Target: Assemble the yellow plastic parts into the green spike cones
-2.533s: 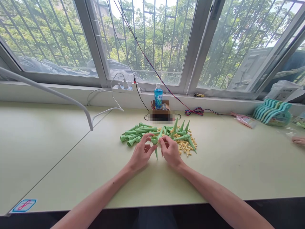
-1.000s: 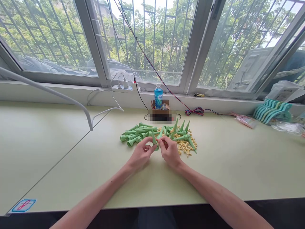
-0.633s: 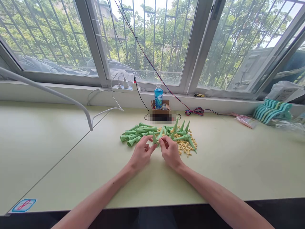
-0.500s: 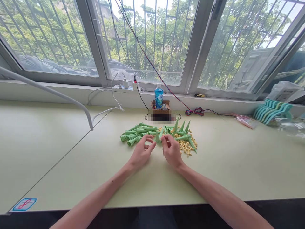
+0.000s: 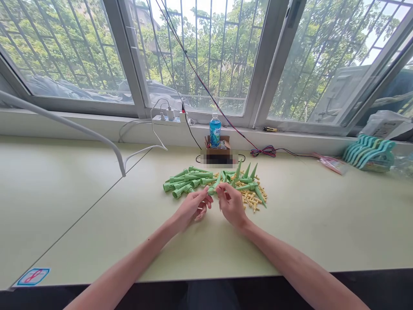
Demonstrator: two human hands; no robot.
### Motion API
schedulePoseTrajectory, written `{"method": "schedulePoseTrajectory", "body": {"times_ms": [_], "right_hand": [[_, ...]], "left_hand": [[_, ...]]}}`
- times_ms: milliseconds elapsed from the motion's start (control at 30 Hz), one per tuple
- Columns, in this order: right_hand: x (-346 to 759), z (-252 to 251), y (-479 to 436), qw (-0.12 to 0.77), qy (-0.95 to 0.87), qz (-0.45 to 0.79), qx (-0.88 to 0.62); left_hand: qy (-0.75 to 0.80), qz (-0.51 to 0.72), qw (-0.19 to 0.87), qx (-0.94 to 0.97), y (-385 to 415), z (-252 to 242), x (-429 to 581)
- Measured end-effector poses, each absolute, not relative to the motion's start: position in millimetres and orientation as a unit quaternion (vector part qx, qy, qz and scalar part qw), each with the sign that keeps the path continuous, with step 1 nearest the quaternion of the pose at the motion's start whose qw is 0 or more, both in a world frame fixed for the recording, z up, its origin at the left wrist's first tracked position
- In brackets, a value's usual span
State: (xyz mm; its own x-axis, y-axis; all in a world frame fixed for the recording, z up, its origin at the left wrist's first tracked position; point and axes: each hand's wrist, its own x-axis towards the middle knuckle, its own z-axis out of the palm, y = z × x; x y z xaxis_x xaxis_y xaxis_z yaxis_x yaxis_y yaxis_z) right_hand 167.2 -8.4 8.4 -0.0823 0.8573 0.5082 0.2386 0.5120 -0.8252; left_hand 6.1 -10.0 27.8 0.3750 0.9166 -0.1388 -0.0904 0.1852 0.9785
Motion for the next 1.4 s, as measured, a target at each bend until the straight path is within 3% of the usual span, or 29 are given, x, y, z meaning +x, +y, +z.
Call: {"method": "schedulePoseTrajectory", "body": {"times_ms": [333,967,1400], "right_hand": [[166.7,12.8,-8.7,0.555,-0.675,0.276,-0.399],[164.6,7.9,-6.8,0.550,-0.666,0.284,-0.416],[164.8,7.6,-7.4,0.543,-0.669,0.296,-0.412]], "left_hand": [[0.410,0.383,0.628,0.540,-13.0,30.9,5.5],[0.418,0.448,0.354,0.707,-14.7,20.4,6.8],[0.413,0.469,0.253,0.738,-13.8,16.3,8.0]]}}
